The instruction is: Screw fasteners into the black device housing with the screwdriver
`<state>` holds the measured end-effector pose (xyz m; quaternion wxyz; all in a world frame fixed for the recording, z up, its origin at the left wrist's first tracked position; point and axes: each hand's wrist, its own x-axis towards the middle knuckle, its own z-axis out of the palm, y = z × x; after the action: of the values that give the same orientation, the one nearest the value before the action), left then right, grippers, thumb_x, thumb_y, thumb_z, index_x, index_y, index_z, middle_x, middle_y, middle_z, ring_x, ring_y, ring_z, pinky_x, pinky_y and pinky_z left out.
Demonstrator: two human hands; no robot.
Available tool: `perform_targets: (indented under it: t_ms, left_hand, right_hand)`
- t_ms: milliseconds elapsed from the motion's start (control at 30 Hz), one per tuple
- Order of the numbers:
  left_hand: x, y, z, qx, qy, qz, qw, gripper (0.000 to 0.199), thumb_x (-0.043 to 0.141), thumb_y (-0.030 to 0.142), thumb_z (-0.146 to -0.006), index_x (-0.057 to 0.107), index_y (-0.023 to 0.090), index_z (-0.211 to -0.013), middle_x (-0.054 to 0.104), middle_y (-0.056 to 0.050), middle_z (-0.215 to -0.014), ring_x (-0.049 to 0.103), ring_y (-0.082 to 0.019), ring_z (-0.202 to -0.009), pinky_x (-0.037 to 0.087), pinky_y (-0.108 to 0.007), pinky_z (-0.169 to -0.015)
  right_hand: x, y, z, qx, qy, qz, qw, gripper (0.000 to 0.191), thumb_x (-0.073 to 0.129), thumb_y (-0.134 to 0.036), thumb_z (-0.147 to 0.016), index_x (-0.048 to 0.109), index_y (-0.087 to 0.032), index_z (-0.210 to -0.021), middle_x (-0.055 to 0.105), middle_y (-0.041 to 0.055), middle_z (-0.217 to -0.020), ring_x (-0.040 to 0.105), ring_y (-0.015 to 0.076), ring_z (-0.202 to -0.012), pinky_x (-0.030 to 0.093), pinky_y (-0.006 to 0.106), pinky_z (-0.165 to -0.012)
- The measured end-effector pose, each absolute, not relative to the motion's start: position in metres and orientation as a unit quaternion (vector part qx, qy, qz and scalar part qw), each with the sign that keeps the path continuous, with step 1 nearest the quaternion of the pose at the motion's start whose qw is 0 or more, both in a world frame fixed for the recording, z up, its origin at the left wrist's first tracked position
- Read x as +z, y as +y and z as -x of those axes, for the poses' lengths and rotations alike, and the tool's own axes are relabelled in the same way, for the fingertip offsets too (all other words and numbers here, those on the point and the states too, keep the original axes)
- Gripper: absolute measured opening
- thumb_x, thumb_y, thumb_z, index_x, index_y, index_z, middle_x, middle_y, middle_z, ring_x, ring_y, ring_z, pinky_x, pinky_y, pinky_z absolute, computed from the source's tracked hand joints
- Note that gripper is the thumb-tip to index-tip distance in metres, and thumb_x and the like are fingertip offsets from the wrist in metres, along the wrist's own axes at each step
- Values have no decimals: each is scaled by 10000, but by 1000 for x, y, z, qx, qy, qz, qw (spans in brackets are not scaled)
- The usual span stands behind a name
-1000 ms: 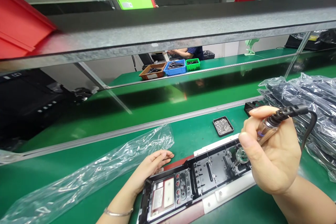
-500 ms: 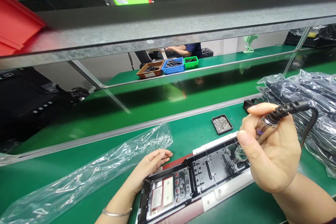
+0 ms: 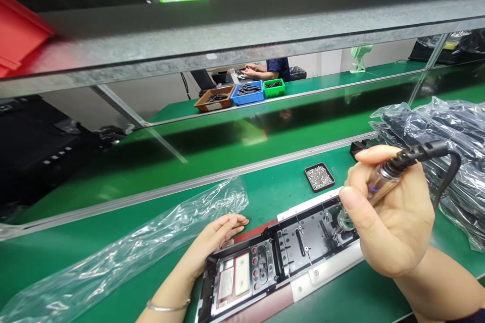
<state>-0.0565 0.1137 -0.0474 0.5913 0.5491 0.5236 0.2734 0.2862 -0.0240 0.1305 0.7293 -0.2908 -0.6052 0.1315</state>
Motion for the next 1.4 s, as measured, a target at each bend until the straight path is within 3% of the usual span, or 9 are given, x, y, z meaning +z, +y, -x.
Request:
perform_targets:
  t_ms: [1067,1400]
  left_hand:
    - [-46,113,54,270,534,-555,578,537,727,676,-855,718,175,-1048,745,-100,-1168,685,-263,-1165,507,-511,-1139]
    - [-46,114,56,267,533,-548,587,552,735,674,-853,715,166,-1067,743,-106,-1182,680,-270,-1181,465,-549,-1176]
  right_hand:
    - [132,-23,-286,125,-605,294,729,268,533,-15,-971,496,-161,-1193,450,-49,-766,437,82,-554,399,179,-489]
    - [133,-24,-286,119,-607,299,727,238,537,-43,-996,492,-157,-1199,429,-55,-745,407,86,-549,371,184,-488]
